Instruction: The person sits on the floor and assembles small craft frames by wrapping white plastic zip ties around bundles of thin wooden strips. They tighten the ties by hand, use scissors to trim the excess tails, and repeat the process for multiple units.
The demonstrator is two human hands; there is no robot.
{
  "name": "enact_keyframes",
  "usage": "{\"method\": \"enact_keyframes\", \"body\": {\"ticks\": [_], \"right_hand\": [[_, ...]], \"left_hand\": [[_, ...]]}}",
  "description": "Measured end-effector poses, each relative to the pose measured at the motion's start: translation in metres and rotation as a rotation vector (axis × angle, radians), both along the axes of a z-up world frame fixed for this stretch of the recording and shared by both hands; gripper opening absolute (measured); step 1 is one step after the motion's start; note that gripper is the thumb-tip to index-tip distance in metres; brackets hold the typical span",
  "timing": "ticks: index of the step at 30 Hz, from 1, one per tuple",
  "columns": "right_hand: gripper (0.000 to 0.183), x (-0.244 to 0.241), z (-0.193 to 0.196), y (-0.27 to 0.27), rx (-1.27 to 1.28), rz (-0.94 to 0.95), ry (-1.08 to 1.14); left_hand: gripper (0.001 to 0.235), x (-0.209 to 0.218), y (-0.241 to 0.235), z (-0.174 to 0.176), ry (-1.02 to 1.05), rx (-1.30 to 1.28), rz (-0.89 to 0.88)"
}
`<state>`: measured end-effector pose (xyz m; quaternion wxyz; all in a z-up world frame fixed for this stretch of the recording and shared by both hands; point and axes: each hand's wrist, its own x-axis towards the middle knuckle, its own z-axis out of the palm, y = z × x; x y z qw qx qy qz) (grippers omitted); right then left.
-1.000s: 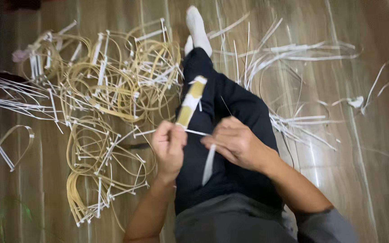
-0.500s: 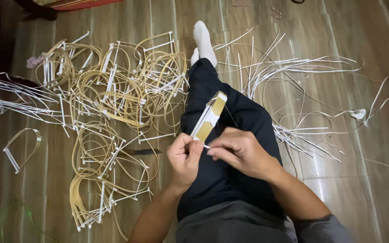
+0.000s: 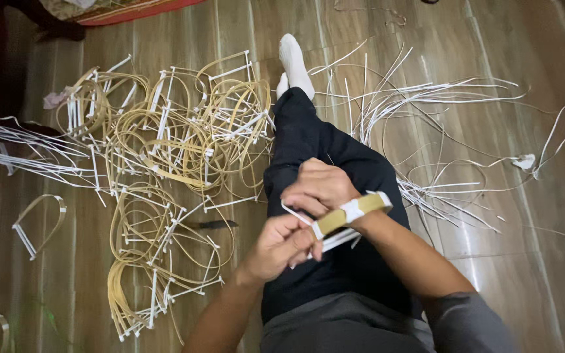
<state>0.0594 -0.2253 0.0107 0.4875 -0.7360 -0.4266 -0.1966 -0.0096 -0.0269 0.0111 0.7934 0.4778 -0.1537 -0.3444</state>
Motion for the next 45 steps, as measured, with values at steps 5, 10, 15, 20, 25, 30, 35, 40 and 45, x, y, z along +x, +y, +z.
{"method": "enact_keyframes", "body": {"ticks": [5,10,15,20,25,30,35,40,45], "right_hand": [[0.019,-0.02,0.04,0.001,-0.201,-0.248,0.203],[0.041,-0.059,0.084,-0.002,-0.221,-0.398,-0.009],[0.025,-0.042,0.082,0.011,-0.115,-0.129,0.0],[0.023,-0.05,0.062,-0.005,-0.105,-0.014,0.082],[0.021,-0.051,0.048,-0.009,-0.156,-0.08,0.02],[0.02,-0.046,0.05,-0.008,-0.183,-0.161,-0.035],[0.017,-0.065,0.059,-0.015,-0.206,-0.121,-0.023],[0.015,-0.071,0.065,-0.013,-0.248,-0.154,-0.095],[0.016,-0.057,0.055,-0.008,-0.272,-0.188,-0.092]], "left_hand": [[0.018,0.008,0.02,0.004,-0.151,0.174,0.334],[0.017,0.007,0.01,-0.003,-0.742,0.619,0.6],[0.008,0.011,-0.011,-0.002,-1.03,0.742,0.63],[0.007,0.016,0.003,0.001,-1.186,0.794,0.713],[0.012,0.019,0.0,-0.003,-1.216,0.875,0.793],[0.012,0.011,-0.003,-0.003,-1.058,0.718,0.822],[0.018,0.016,-0.005,0.002,-1.339,0.838,0.832],[0.019,0.016,-0.002,0.003,-1.372,0.915,0.807],[0.022,0.005,-0.001,-0.003,-1.135,0.718,0.868]]}}
